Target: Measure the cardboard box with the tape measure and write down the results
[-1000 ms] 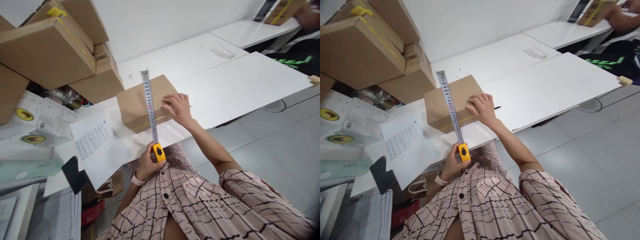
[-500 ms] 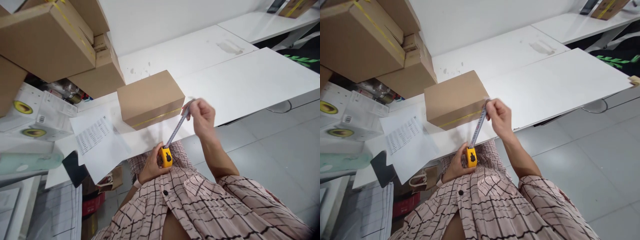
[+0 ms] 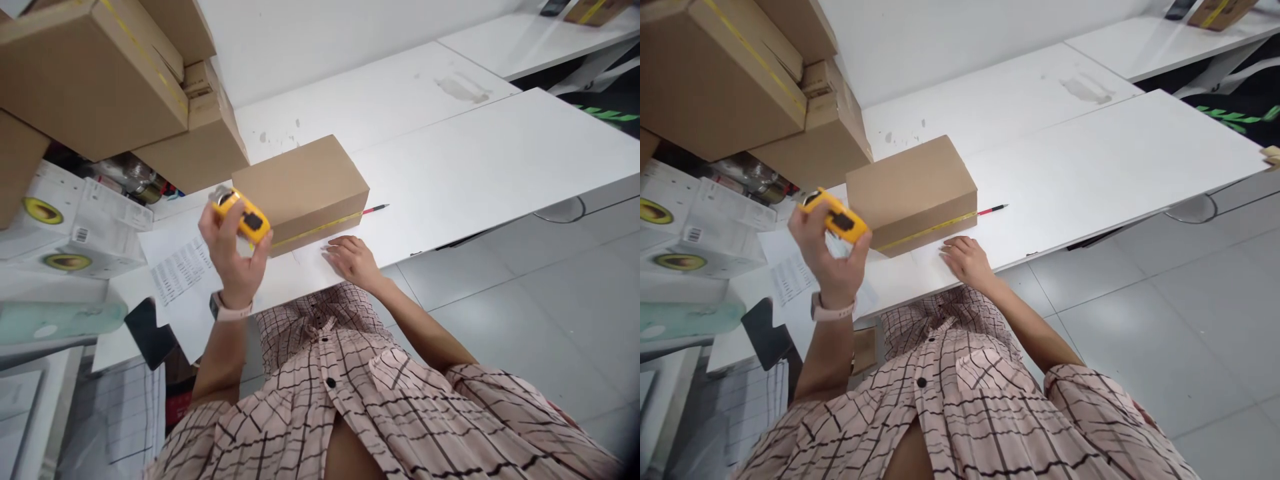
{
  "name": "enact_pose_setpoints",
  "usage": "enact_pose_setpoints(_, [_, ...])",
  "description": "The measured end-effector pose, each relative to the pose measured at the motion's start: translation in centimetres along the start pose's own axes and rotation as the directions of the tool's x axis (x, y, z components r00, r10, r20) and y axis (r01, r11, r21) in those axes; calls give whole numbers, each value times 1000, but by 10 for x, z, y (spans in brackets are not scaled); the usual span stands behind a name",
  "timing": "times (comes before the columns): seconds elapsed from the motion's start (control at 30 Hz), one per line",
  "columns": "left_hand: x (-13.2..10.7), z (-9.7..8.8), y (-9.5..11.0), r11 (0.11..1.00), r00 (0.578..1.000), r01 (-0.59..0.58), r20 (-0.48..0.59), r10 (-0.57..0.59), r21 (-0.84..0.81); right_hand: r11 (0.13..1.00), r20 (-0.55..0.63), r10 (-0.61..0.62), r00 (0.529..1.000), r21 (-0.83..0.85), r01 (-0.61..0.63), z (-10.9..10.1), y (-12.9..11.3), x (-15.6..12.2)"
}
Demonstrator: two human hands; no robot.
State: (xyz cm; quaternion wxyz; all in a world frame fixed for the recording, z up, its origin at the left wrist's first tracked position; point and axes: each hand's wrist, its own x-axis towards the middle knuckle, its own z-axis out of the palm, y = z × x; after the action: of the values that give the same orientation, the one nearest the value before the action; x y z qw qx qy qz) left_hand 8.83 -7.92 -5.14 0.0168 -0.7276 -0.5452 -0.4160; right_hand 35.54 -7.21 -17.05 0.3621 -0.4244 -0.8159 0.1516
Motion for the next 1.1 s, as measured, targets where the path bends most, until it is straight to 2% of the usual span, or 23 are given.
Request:
enact_pose_setpoints(0.1, [36, 16, -12, 998, 999, -36, 35, 34, 44, 992, 103, 15, 995, -123, -2, 15, 8, -6])
enact_pose_setpoints(0.17, [49, 27, -15, 997, 995, -39, 94, 33, 70, 985, 139, 25, 990, -173, -1, 20, 11, -8])
enact_pose_setpoints(0.27, [54, 35, -14, 994, 982, -64, 183, 47, 93, 982, 163, 26, 986, -190, 5, 22, 14, -9])
enact_pose_setpoints(0.37, [50, 33, -9, 988, 953, -125, 289, 93, 93, 982, 168, 35, 985, -190, -3, 21, 13, -8])
enact_pose_setpoints(0.47, [49, 33, -7, 986, 937, -139, 336, 100, 92, 983, 157, 32, 987, -186, -3, 20, 12, -7])
enact_pose_setpoints(0.63, [66, 48, -19, 981, 949, -79, 315, 19, 177, 986, 157, 31, 987, -164, -5, 18, 10, -11])
enact_pose_setpoints(0.8, [87, 65, -29, 975, 949, -71, 315, 1, 210, 988, 163, 44, 986, -151, -19, 16, 7, -19])
enact_pose_setpoints(0.97, [96, 68, -30, 980, 940, -59, 340, -10, 191, 990, 157, 69, 985, -135, -48, 11, 1, -19])
enact_pose_setpoints(1.03, [93, 65, -26, 984, 949, -67, 314, 12, 165, 992, 104, 88, 991, -95, -78, 4, -1, -14])
enact_pose_setpoints(1.1, [77, 63, -18, 985, 968, -87, 246, 48, 150, 986, -34, 151, 988, -68, -153, -4, 0, -6])
